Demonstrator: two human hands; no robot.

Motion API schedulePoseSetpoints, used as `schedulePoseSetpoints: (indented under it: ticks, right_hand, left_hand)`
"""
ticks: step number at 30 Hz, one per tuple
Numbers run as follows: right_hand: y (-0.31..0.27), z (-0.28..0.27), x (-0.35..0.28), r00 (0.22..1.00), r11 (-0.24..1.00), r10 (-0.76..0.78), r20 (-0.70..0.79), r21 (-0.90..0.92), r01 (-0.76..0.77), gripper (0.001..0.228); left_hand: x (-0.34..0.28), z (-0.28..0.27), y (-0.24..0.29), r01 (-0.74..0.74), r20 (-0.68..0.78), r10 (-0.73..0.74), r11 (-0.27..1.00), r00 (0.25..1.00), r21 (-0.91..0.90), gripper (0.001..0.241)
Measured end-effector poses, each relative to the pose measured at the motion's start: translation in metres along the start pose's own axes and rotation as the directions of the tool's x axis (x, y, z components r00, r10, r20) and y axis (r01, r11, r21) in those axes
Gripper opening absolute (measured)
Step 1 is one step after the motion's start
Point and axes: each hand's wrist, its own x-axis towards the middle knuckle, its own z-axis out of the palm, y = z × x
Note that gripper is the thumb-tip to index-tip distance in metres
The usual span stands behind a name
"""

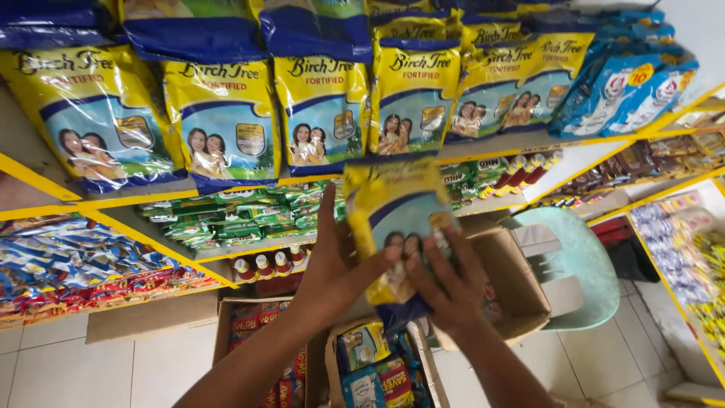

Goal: Stocking grocery store shelves with packets of milk powder and other food products from cardboard boxes.

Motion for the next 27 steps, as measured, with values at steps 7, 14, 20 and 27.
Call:
schedulePoseSetpoints:
  ticks: [7, 14, 20, 27]
  right_hand:
    - [0.095, 0.007, 0.125, 0.981, 0.969, -0.112, -0.159, -0.238, 0.072, 0.039]
    - [0.180, 0.041, 0.212, 0.990, 0.987, -0.073, -0.120, -0.153, 0.054, 0.064]
    - [0.224, 0.083, 0.234, 0.996, 0.988, -0.084, -0.038, -0.134, 0.078, 0.074]
    - [0.219, 0.083, 0.254, 0.987, 0.985, -0.118, 0.110, -0.116, 0.131, 0.070]
  left_hand:
    - [0.126, 0.039, 0.060, -0.558, 0.081, 0.642, 0.588, 0.762, 0.586, 0.093]
    - [0.317, 0.036, 0.090, -0.455, 0.049, 0.766, 0.328, 0.641, 0.828, 0.050]
    - [0.324, 0.028, 0.111, -0.271, 0.052, 0.603, 0.278, 0.796, 0.921, 0.031]
    - [0.196, 0.033, 0.058, -0.317, 0.463, 0.699, -0.340, 0.545, 0.885, 0.035]
